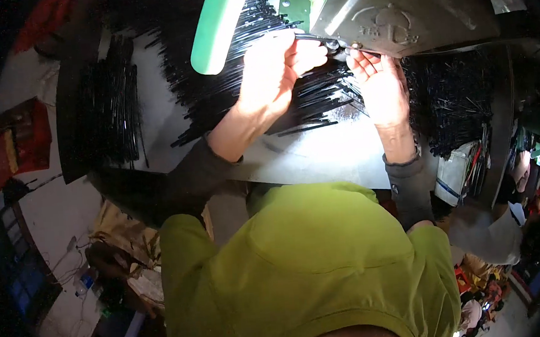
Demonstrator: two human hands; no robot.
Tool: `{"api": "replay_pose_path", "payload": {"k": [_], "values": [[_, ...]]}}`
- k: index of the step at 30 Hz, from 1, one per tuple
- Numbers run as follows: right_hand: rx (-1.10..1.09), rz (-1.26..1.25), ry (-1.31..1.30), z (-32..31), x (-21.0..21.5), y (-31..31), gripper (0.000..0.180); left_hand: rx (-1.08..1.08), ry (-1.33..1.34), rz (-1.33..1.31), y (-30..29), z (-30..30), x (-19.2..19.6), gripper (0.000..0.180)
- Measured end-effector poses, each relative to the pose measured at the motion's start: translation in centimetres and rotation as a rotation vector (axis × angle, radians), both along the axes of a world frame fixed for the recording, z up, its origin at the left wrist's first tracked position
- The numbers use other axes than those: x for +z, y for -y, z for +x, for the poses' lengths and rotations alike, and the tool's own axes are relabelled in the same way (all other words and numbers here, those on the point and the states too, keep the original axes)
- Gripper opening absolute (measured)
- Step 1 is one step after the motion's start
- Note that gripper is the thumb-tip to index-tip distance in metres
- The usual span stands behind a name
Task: The person assembles black plastic components by hand, feeding them into a workbench press machine to create assembled parts.
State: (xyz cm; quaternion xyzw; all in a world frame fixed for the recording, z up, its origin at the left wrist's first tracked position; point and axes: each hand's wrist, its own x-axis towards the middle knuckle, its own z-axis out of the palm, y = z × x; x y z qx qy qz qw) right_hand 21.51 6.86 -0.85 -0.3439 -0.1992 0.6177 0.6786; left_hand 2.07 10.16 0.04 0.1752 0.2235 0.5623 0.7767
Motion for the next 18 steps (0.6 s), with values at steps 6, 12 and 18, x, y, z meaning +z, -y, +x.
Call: {"api": "replay_pose_path", "payload": {"k": [6, 12, 18], "values": [[0.007, 0.021, -0.046, -1.0, -0.5, 0.1, 0.021, 0.018, 0.037, 0.053, 0.2, -0.6, -0.7, 0.017], [0.004, 0.015, 0.026, -1.2, 0.2, 0.5, 0.028, 0.057, -0.010, 0.085, 0.1, -0.3, -1.0, 0.019], [-0.027, 0.056, 0.105, -1.2, 0.0, 0.0, 0.031, 0.069, -0.024, -0.012, -0.1, -0.2, 0.0, 0.017]]}}
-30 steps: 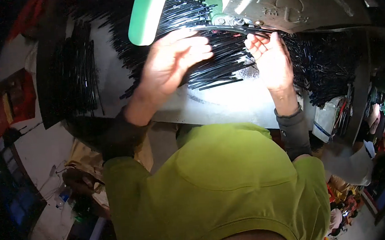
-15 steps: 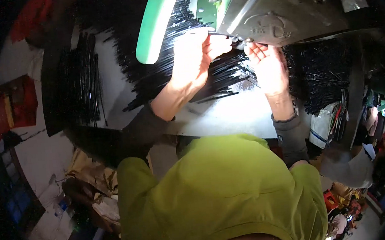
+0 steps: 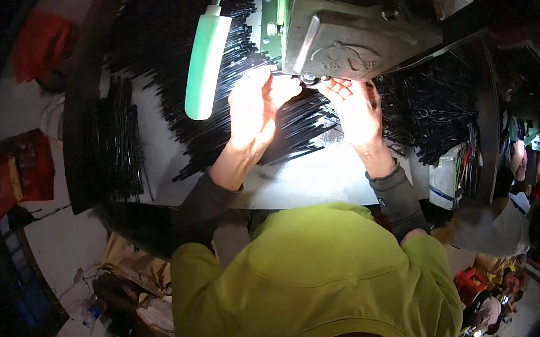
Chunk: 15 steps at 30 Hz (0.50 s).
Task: The person assembles black plastic components by hand, feeding them into a workbench press machine to create assembled parts.
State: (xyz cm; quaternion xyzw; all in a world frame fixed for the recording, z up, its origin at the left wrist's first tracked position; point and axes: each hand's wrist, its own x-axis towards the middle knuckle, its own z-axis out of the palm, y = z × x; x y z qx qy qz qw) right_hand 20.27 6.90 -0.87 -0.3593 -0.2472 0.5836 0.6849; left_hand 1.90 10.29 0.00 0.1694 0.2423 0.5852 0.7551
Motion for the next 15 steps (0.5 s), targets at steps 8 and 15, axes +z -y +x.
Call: {"api": "replay_pose_path", "payload": {"k": [8, 15], "values": [[-0.035, 0.049, -0.032, -0.5, 0.3, 0.3, 0.019, 0.054, 0.033, 0.053, 0.7, 0.1, -0.3, 0.013], [-0.012, 0.086, -0.048, 0.1, -0.2, 0.0, 0.019, 0.109, -0.082, 0.212, 1.1, 0.7, -0.6, 0.014]]}}
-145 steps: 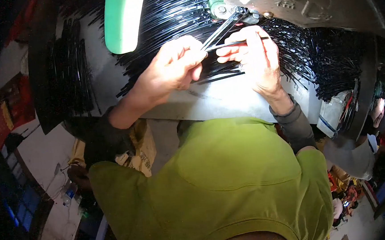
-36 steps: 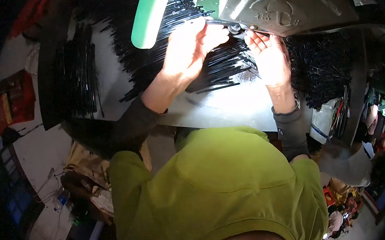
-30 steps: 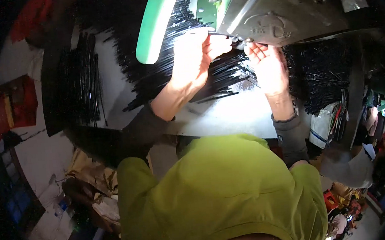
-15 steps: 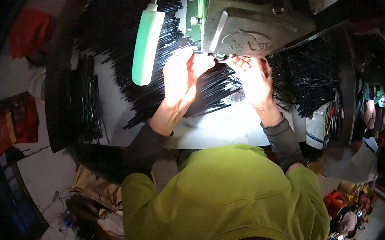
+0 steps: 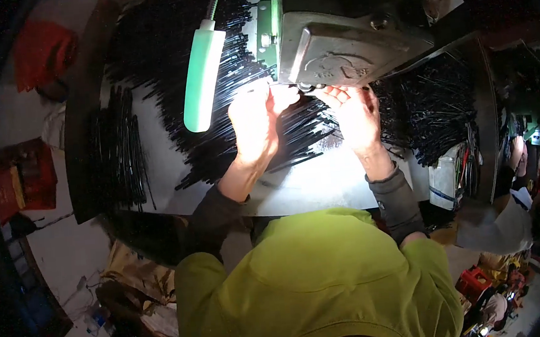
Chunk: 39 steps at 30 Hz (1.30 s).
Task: The person assembles black plastic components by hand, feeding them into a workbench press machine to create assembled parts.
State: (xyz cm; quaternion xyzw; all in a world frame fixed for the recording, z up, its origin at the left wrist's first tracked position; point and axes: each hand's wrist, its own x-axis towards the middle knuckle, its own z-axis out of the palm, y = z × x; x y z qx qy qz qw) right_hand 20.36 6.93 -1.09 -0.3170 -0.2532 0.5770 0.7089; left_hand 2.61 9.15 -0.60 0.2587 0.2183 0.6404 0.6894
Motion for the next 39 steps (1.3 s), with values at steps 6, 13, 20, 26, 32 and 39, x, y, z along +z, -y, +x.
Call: {"api": "replay_pose_path", "payload": {"k": [6, 13, 20, 26, 32, 39], "values": [[0.074, 0.039, 0.011, 0.7, -0.9, 0.1, 0.027, 0.011, -0.008, 0.007, 0.0, 0.1, -0.4, 0.015], [-0.032, -0.030, 0.102, -0.2, 0.7, 0.3, 0.017, -0.023, 0.098, -0.102, -0.2, -0.3, -0.3, 0.014], [-0.016, -0.045, 0.139, 0.1, -0.2, 0.4, 0.030, -0.073, 0.113, -0.149, -1.0, 0.1, -0.5, 0.015], [-0.024, -0.083, 0.162, -0.4, 0.5, 0.4, 0.027, -0.079, 0.012, -0.061, -0.4, 0.3, -0.4, 0.017], [0.027, 0.091, 0.088, -0.2, -0.3, -0.3, 0.027, 0.034, -0.033, -0.093, 0.0, 0.8, -0.5, 0.014], [-0.008, -0.053, 0.064, 0.0, 0.2, -0.3, 0.024, 0.078, -0.091, -0.117, 0.0, 1.2, -0.2, 0.012]]}}
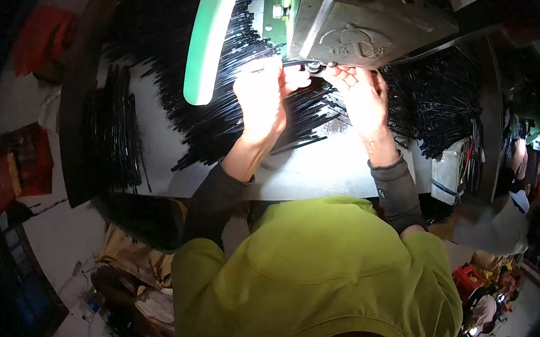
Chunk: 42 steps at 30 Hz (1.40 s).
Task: The person assembles black plastic components by hand, feeding them into a workbench press machine to create assembled parts.
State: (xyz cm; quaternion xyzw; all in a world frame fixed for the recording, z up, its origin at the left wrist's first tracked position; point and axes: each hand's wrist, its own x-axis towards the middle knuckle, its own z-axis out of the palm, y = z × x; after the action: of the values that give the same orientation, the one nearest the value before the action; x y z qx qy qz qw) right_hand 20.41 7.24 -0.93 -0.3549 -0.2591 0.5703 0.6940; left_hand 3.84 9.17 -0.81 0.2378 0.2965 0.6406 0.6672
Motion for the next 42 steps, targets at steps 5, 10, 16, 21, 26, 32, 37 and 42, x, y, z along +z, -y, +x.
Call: {"api": "replay_pose_path", "payload": {"k": [5, 10, 16, 21, 26, 32, 37, 42], "values": [[0.023, -0.077, 0.085, 0.1, -0.3, 0.4, 0.032, -0.062, 0.009, -0.007, -0.5, -1.3, -0.5, 0.014], [-0.028, -0.038, 0.028, -0.1, -0.1, 0.4, 0.024, -0.118, -0.011, 0.007, -1.2, -1.2, -0.1, 0.015], [0.047, 0.046, -0.164, -0.3, -0.7, -0.2, 0.022, -0.103, -0.106, 0.095, -1.5, -1.7, -0.3, 0.016], [0.087, 0.000, -0.164, -0.1, 0.5, 2.0, 0.031, -0.284, -0.062, 0.026, -0.6, -2.8, 0.0, 0.019], [0.063, 0.018, -0.202, -0.5, 1.0, 5.5, 0.033, -0.267, 0.036, -0.247, 1.4, -2.2, 1.6, 0.016], [0.149, 0.012, -0.151, 0.0, 1.5, 7.6, 0.032, -0.250, 0.136, -0.310, 1.0, -2.0, 1.8, 0.014], [0.403, 0.208, 0.786, 6.6, 3.8, 8.7, 0.024, -0.285, 0.136, -0.366, 2.0, -2.1, 2.4, 0.014], [-0.350, 0.080, 1.877, 15.4, 7.5, 7.1, 0.015, -0.404, 0.057, -0.295, 3.0, -3.4, 2.6, 0.018]]}}
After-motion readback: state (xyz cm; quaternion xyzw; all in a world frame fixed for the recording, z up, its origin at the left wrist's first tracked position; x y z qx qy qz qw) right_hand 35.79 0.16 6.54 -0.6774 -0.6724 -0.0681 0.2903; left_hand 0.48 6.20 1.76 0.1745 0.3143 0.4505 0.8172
